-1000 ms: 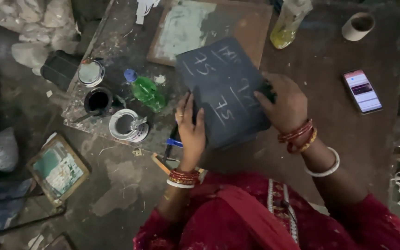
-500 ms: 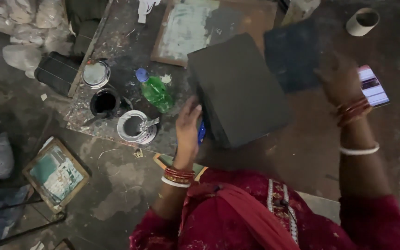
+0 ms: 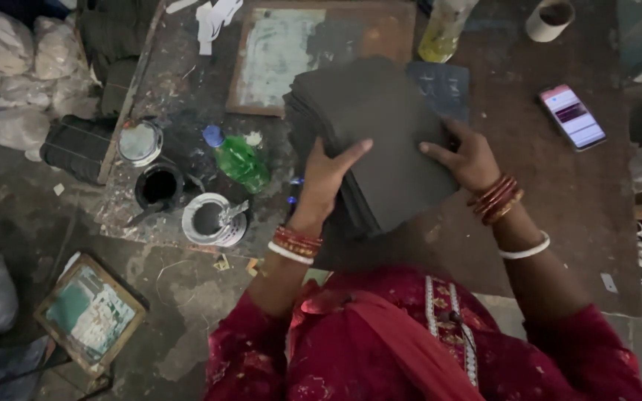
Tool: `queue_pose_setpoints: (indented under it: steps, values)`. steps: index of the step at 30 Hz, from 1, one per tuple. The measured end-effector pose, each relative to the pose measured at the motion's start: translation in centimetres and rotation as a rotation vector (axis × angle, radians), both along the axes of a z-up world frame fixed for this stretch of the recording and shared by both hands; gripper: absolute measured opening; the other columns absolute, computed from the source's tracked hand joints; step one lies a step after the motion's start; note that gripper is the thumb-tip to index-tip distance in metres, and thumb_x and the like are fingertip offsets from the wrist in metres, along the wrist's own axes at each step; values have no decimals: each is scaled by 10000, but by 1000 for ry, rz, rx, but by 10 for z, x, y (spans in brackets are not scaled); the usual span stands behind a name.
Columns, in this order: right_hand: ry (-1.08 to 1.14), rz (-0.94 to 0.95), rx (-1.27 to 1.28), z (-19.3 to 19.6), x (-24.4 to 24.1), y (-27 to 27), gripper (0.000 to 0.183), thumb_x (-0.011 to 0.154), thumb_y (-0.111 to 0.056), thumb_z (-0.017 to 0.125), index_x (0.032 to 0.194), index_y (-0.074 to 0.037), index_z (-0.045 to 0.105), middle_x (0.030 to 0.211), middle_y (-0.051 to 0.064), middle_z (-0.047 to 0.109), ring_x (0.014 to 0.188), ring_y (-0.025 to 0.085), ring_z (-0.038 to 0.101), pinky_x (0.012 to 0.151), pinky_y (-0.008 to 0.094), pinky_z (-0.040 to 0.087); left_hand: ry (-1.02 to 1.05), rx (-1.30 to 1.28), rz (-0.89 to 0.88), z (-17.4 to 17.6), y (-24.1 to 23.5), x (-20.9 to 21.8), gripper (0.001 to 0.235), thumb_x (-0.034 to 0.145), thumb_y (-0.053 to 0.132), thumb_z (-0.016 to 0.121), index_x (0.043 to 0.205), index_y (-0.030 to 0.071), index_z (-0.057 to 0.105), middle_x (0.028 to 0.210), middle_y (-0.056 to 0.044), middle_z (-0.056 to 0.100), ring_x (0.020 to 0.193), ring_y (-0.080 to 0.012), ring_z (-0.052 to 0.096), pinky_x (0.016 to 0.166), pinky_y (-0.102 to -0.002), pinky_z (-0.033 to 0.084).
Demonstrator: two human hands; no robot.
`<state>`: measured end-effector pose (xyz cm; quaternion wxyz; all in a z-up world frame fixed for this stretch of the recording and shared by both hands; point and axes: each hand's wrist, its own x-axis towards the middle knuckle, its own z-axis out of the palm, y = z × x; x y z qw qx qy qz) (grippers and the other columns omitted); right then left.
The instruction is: Sorting and counting black cardstock sheets at a print shop workstation.
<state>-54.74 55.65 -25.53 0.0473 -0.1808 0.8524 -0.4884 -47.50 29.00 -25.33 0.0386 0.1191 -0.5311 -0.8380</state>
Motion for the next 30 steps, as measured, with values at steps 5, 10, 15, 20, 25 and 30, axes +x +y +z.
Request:
queue_pose_setpoints:
  steps: [5,10,15,20,25,30]
  values:
    - [407,-15,175,29,27,-10,647,948,-293,756,1480,15,552,1172,257,696,1024,357,712,846,433,567,24,176,-122,3,10,11,858,838,128,797,1548,59,320,1454,-126,544,1323,-290,558,1082,-423,504]
    - [450,-280,324,55,68,-29,429,1016,-142,691,1442,-93,689,1152,189,738,1019,338,728,861,413,576,-15,254,-80,9,7,14,840,839,107,782,1554,17,350,1447,-183,546,1284,-350,575,1059,-467,513]
    - [388,-361,-5,37,64,55,381,1034,-71,680,1408,-8,648,1222,164,722,1088,230,691,932,341,545,16,218,-78,0,5,13,831,868,147,785,1563,40,341,1468,-146,535,1317,-308,558,1089,-434,498]
    - [60,-348,-542,46,73,79,388,1081,-35,611,1458,55,598,1317,70,683,1185,153,631,1048,279,498,52,239,-115,5,5,11,829,891,198,785,1576,31,348,1480,-145,520,1320,-300,546,1083,-439,490]
    - [151,-135,-689,92,70,41,417,1111,-20,567,1517,68,540,1385,72,662,1220,131,616,1150,284,465,19,238,-76,5,3,8,794,910,281,747,1556,55,347,1493,-132,498,1329,-294,539,1083,-461,494]
    - [170,-164,-603,98,57,27,405,1088,-58,613,1483,20,580,1270,67,690,1043,119,620,954,269,495,16,397,-90,-15,-1,6,734,983,413,649,1556,42,380,1518,-130,511,1355,-288,534,1100,-429,483]
